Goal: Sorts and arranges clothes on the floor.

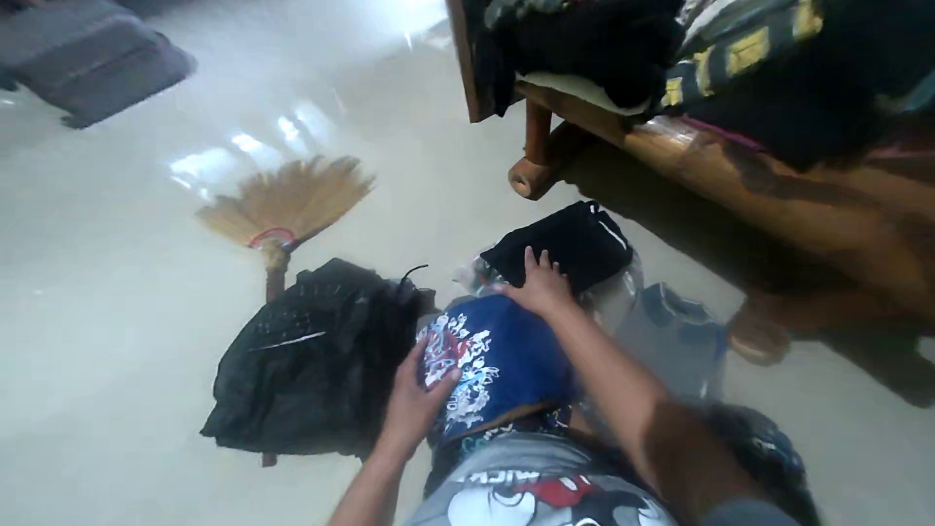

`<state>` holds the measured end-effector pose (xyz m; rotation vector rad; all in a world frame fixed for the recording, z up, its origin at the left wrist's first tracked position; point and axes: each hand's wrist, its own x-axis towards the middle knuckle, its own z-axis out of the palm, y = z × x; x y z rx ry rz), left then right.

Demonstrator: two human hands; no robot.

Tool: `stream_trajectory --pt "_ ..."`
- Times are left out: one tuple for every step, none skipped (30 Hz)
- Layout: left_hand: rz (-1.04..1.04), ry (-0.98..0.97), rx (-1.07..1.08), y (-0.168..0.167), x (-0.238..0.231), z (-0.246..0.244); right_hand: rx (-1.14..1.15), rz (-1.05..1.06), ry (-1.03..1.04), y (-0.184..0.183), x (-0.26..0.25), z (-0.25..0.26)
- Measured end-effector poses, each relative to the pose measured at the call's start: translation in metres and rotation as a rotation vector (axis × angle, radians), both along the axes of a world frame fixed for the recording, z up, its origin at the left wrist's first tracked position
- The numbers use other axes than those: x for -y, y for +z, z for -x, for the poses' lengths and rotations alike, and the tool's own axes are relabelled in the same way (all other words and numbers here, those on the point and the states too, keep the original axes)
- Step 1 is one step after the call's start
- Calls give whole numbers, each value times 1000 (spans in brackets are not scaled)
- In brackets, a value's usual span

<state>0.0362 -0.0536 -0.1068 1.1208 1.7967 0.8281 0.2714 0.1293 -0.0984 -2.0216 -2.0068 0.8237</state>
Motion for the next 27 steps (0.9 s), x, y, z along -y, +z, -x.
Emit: stream_trajectory --pt "-2 31 24 1 1 0 34 39 -5 -4 -6 11" --pt "-4 58 43 2 1 2 63 62 -14 -5 -10 17" --pt "5 78 51 4 0 5 83 67 -26 -3 -13 17" --pt "26 91 50 5 0 8 76 58 -39 0 -16 11" --pt "43 107 52 7 -1 11 7 39 -69 4 -19 0" --pt "53 125 61 7 -2 13 -110 25 -121 9 -22 -17" --pt "60 141 84 8 -3 15 -242 18 -190 16 -24 -35" --pt "66 156 124 9 -4 16 -355 4 -271 26 -24 -53" --pt "71 166 165 10 -6 18 -413 -21 -343 41 -23 -72" --pt "74 167 185 9 -8 19 -426 -45 -388 59 -21 -89" --pt "68 162 178 8 -9 21 -423 -84 -419 80 -16 -102" --pt "55 151 147 7 -10 22 -392 -133 -432 99 -11 -114" --pt "41 126 97 7 -11 23 -349 -186 -429 118 -7 -123" --pt "26 90 20 6 -10 26 -319 -227 -421 134 -1 -128" --pt "9 43 -78 7 -9 29 -293 -260 -400 150 6 -129" --pt "-2 3 -159 8 -7 32 -264 -288 -374 167 17 -125" --pt "-11 -19 -193 10 -6 33 -229 -313 -340 182 30 -118" --pt "-23 -21 -177 13 -6 34 -189 -339 -288 194 47 -109" --pt "-34 -10 -117 18 -6 32 -160 -369 -221 200 65 -98" --pt "-37 -1 -14 27 -7 28 -155 -382 -158 201 83 -85" --pt "-30 -3 124 39 -7 23 -173 -375 -92 196 99 -71" --pt "-12 -17 273 54 -8 15 -213 -338 -19 184 114 -55" --pt "4 -43 407 69 -10 7 -251 -245 53 170 125 -39" --pt "11 -73 510 83 -11 -3 -285 -127 128 154 135 -22" --pt "10 -97 581 94 -13 -14 -310 9 207 139 142 -8" --pt "-2 -105 631 102 -15 -25 -339 107 279 124 147 3" --pt "-11 -100 655 106 -18 -34 -384 139 318 113 153 11"
